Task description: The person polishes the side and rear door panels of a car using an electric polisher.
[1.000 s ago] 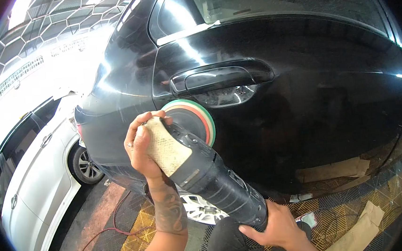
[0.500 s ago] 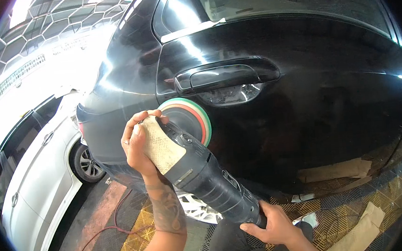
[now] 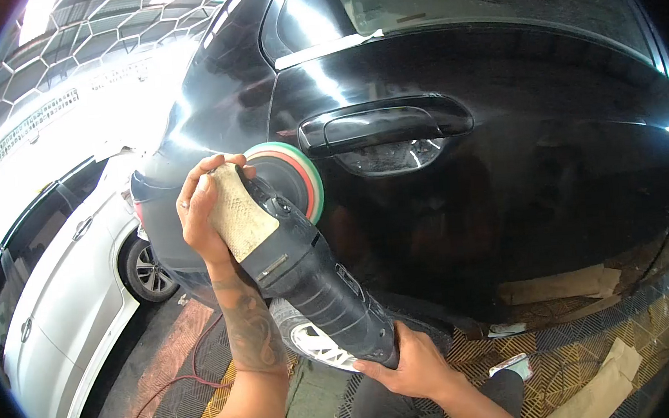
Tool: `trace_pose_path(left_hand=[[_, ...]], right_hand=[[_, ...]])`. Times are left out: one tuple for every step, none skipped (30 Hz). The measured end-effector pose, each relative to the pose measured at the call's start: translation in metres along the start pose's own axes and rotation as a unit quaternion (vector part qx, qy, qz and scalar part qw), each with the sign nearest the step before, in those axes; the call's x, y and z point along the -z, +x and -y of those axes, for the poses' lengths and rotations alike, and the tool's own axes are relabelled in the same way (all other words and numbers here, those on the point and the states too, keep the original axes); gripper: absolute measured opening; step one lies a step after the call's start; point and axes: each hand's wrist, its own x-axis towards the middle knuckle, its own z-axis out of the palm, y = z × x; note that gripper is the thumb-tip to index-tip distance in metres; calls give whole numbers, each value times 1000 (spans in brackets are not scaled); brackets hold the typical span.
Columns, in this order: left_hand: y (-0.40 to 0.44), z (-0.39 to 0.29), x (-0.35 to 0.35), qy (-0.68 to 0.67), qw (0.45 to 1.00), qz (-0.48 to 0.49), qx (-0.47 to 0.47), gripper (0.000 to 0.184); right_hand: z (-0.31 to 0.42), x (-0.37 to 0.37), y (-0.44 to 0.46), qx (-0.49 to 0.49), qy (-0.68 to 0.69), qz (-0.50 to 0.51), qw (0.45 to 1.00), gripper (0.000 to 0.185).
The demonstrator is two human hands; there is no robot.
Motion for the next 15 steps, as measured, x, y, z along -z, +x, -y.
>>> trace_pose_path(left_hand=[[-1, 0, -1, 11, 1000, 1, 3, 43], [3, 1, 0, 15, 1000, -1, 8, 43], [2, 1, 1, 14, 1000, 0, 8, 43], [2, 1, 2, 11, 1000, -3, 11, 43], [5, 0, 5, 8, 1000, -6, 14, 43], [7, -1, 5, 6, 1000, -4, 13, 42], [10, -2, 5, 5, 1000, -4, 13, 42], [13, -2, 5, 5, 1000, 9, 10, 42], [15, -2, 4, 4, 1000, 22, 7, 41], [17, -2, 3, 4, 1000, 22, 7, 41], [19, -2, 1, -5, 1000, 30, 0, 38], [20, -3, 0, -14, 999, 40, -8, 36], [20, -3, 0, -15, 999, 40, -8, 36], [20, -4, 0, -16, 999, 37, -5, 36], [20, -5, 0, -18, 999, 33, -2, 35]], right_hand=[[-5, -1, 0, 3, 5, 5, 1000, 76], [-4, 0, 2, 4, 10, 11, 1000, 76], [-4, 1, 2, 4, 10, 10, 1000, 76], [-3, 2, 2, -18, 2, 24, 1000, 75], [1, 2, 5, -40, -7, 38, 998, 75], [1, 0, 6, -40, -7, 37, 998, 75], [1, -2, 8, -37, -11, 34, 999, 74], [1, -4, 9, -33, -14, 31, 999, 73], [2, -6, 9, -33, -14, 31, 999, 73], [3, -8, 11, -3, -8, 13, 1000, 75], [4, -9, 12, 27, -2, -5, 1000, 78], [3, -9, 11, 27, -3, -5, 1000, 78], [1, -10, 11, 26, -6, -4, 1000, 78], [1, -10, 10, 25, -9, -2, 1000, 79], [2, -9, 11, 25, -9, -3, 1000, 79]])
